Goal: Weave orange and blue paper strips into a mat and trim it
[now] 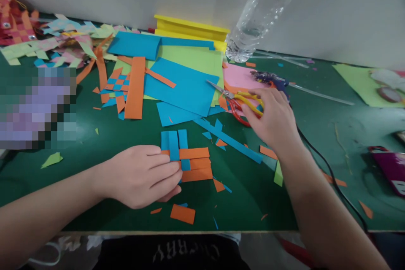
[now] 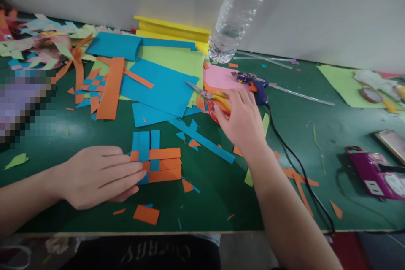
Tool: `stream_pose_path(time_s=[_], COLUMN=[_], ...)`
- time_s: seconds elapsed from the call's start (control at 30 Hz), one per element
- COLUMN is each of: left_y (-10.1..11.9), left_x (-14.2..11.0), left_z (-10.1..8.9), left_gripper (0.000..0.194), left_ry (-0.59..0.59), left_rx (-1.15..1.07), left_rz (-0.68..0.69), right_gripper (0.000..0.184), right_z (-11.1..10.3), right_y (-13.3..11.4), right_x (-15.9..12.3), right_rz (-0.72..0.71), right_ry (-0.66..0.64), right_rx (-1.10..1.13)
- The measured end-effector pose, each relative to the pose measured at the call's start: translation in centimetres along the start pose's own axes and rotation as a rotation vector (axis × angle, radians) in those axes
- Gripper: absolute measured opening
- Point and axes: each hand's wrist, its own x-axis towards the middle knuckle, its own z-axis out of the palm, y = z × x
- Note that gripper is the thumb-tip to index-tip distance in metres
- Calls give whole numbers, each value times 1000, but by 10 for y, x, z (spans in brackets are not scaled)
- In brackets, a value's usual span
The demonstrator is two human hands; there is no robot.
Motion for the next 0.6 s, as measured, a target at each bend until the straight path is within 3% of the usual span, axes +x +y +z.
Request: stream_pose_path(time_s=[0.2, 0.3, 0.6], left_y=[2, 5, 7], left_x=[-3, -3, -4], left_z=[-2, -5, -2], left_gripper=[17, 18, 26], left_ry=[-16, -39, -84], left_rx=[28, 38, 44], left_rz=[25, 26, 46], right_gripper=[37, 41, 39], right_z=[17, 24, 17], right_y=[28, 32, 32], right_x=[-1, -2, 0], right_rz=[158, 165, 138], right_ry=[-157, -198, -183], right_rx=[-48, -27, 15])
